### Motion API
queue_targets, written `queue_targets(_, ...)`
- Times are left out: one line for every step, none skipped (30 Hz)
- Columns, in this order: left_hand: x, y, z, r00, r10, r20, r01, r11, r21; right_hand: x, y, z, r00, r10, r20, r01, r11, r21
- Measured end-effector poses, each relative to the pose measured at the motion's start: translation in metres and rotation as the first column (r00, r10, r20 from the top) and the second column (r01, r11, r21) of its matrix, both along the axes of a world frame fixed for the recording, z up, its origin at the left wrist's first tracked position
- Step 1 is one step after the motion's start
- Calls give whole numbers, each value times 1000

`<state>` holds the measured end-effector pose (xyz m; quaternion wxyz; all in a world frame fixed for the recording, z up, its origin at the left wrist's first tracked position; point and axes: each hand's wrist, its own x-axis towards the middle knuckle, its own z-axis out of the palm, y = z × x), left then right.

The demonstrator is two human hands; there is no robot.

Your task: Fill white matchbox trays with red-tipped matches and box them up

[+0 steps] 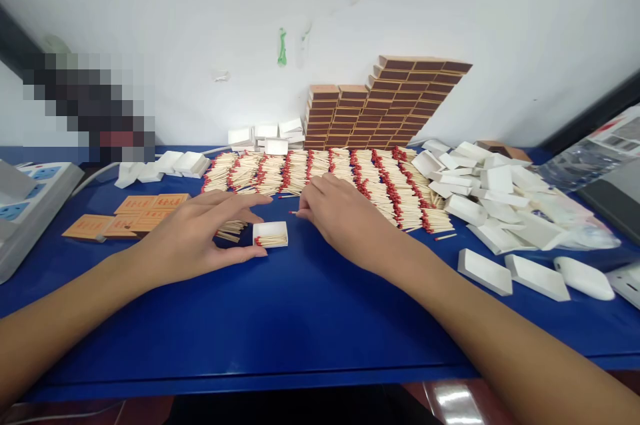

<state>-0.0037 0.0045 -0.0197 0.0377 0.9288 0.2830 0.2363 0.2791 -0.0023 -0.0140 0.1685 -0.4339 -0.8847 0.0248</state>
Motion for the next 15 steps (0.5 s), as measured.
queue_targets(0,0,0,1000,1,0,-1,1000,1,1,1,0,999,-11,31,11,1000,-3)
queue_targets(0,0,0,1000,2,-1,-2,1000,5,3,2,-1,998,-28,60,29,1000,-8)
queue_targets(0,-1,1,1000,4,-2,-4,1000,8,6,4,-2,995,-47,82,49,999,-13)
queue_targets(0,-1,2,1000,9,-2,-9,1000,11,9,7,-3,993,-66,96,68,997,-20)
queue_targets(-1,-1,2,1000,13,-4,-13,1000,10,11,9,-5,992,-81,99,84,996,-26)
queue_targets(-1,-1,3,1000,15,-5,-15,1000,8,13,11,-7,991,-90,95,93,995,-28)
queue_targets(-1,-1,3,1000,17,-6,-17,1000,6,14,12,-9,992,-96,86,99,995,-27)
queue_targets(-1,-1,3,1000,18,-9,-18,1000,2,15,14,-10,992,-102,74,104,994,-19)
queue_targets(-1,-1,3,1000,18,-11,-18,1000,1,15,14,-12,992,-109,59,110,994,-8)
queue_targets(-1,-1,3,1000,18,-12,-18,1000,2,15,15,-14,992,-116,43,116,993,4)
queue_targets(-1,0,3,1000,19,-12,-19,1000,3,14,15,-15,992,-122,30,122,992,15)
queue_targets(-1,0,3,1000,20,-14,-20,1000,3,14,15,-16,992,-127,20,127,992,20)
queue_targets(-1,0,3,1000,20,-16,-19,1000,3,14,16,-17,991,-132,14,132,991,19)
queue_targets(-1,0,2,1000,19,-15,-19,1000,4,14,16,-18,991,-136,13,136,991,13)
queue_targets(-1,0,2,1000,18,-14,-18,1000,5,14,17,-19,990,-139,14,139,990,3)
